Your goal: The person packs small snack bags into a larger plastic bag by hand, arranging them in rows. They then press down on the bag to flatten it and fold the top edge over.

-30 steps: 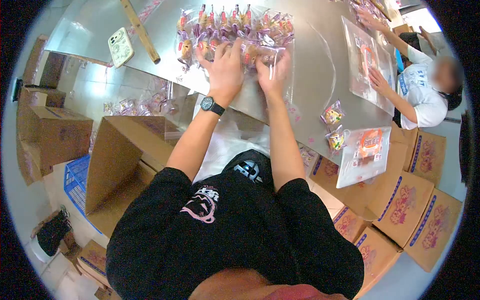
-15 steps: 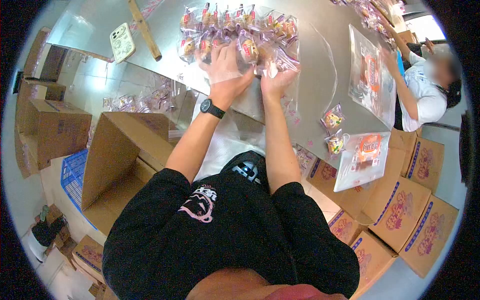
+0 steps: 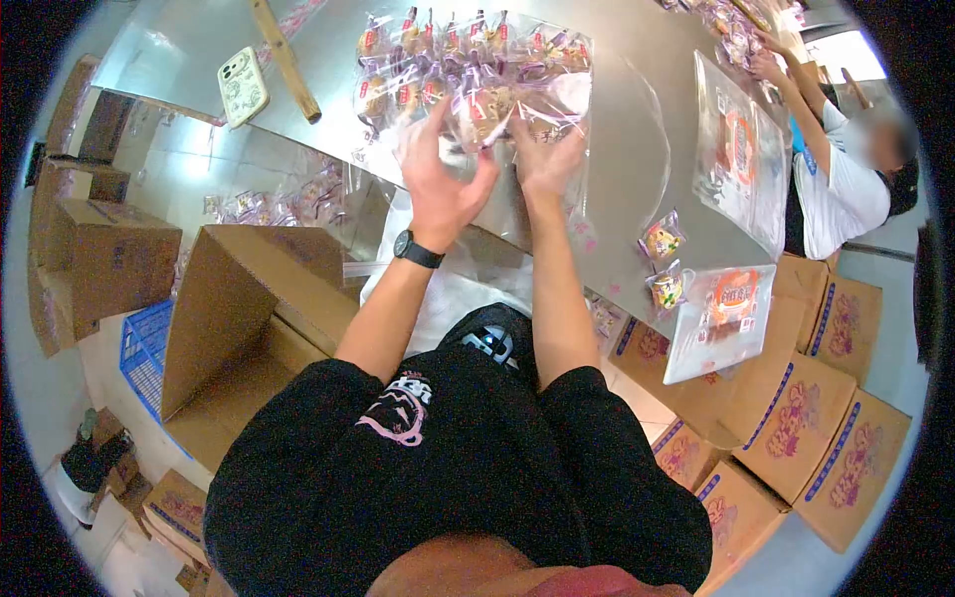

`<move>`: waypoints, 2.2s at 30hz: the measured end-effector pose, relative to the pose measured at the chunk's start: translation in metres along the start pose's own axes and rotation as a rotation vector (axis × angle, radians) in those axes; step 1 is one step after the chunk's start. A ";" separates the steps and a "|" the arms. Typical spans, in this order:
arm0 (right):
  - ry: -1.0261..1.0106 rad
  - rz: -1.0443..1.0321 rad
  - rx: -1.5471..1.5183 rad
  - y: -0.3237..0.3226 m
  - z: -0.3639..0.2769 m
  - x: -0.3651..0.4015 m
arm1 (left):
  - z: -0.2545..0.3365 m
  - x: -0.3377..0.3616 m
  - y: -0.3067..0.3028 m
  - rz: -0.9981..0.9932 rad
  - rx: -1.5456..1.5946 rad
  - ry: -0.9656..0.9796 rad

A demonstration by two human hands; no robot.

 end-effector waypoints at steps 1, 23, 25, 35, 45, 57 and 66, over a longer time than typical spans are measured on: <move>0.057 0.015 -0.003 -0.005 -0.005 0.000 | -0.008 0.004 -0.002 -0.006 0.031 -0.050; -0.819 -0.328 -0.188 0.005 -0.042 0.027 | -0.047 0.028 0.001 -0.185 0.390 -0.430; -0.874 -0.235 -0.273 0.002 -0.052 0.029 | -0.044 0.026 0.004 -0.202 0.420 -0.448; -0.679 -0.217 -0.419 0.011 -0.009 0.027 | -0.048 -0.004 0.019 -0.564 0.332 -0.186; -0.488 -0.036 -0.502 0.010 0.007 0.019 | -0.008 -0.026 0.043 -0.083 -0.580 0.074; -0.403 -0.095 -0.656 0.001 -0.013 -0.002 | -0.018 -0.024 0.065 -0.185 -0.296 0.241; -0.012 -0.180 -0.917 0.024 0.016 0.002 | -0.004 -0.024 0.063 -0.274 -0.431 0.175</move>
Point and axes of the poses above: each hand's wrist, its own x-axis away from the middle knuckle, its own y-axis out of the palm, z = x × y, the point moved 7 cm from there along -x, towards the middle knuckle, and after that the axes turned 15 degrees about -y, right-handed, at the moved point
